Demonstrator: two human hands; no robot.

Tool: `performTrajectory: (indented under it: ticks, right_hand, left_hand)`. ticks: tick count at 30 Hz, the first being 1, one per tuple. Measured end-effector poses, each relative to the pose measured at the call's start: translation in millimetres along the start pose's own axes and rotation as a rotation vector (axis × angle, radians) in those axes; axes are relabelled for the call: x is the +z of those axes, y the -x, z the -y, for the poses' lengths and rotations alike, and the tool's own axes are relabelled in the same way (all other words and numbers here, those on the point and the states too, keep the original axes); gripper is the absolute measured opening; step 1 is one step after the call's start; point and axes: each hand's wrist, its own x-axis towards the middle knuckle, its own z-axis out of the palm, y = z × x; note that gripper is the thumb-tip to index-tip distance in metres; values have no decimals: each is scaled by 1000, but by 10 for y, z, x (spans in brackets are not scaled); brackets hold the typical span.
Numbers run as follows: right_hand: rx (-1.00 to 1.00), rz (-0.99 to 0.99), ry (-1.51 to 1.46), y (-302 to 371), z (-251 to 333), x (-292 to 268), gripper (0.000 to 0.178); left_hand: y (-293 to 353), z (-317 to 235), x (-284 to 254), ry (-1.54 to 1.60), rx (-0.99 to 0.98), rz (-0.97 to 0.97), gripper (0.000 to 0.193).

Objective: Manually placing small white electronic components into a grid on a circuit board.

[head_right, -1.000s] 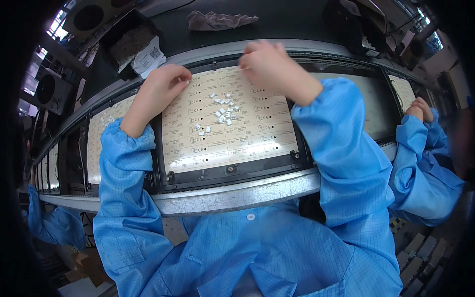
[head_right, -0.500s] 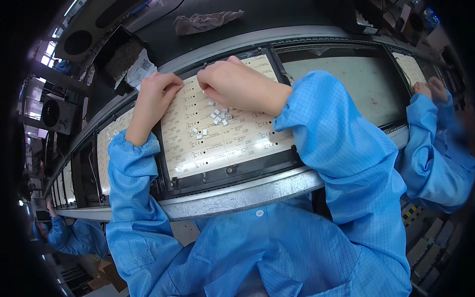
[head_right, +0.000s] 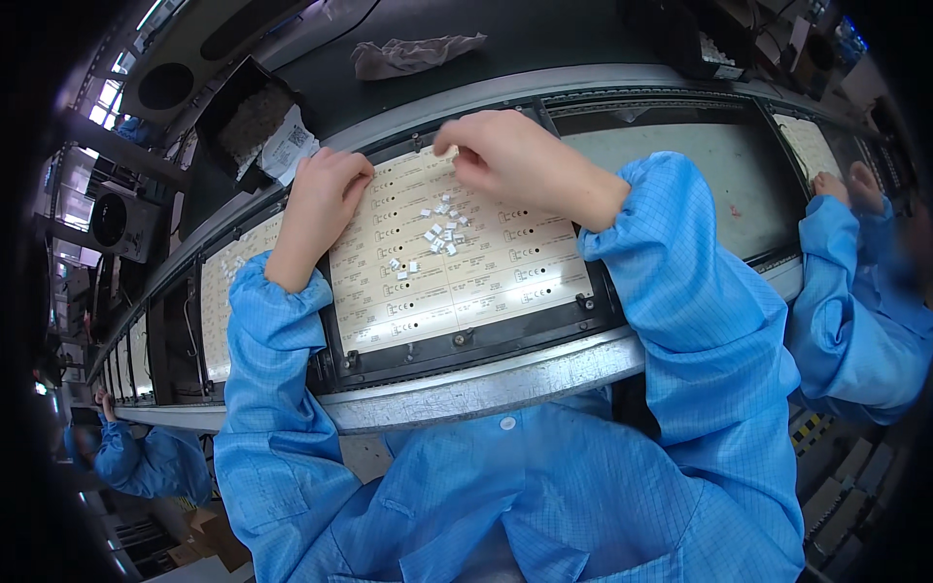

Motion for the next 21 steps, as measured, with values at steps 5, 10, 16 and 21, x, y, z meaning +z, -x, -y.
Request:
performTrajectory:
  ticks: [5, 10, 16, 21]
  right_hand:
    - [151, -45, -45, -62, -151, -86, 10]
    - [277, -18, 32, -20, -244, -141, 13]
    - [264, 46, 36, -31, -307, -131, 23]
    - [295, 82, -2, 28, -341, -244, 16]
  left_hand:
    - [45, -157, -94, -126, 10, 20, 10]
    - [221, -423, -440, 342, 68, 152, 15]
    - [394, -584, -407, 412, 23, 237, 12]
    - [425, -619, -345, 291, 74, 175, 8]
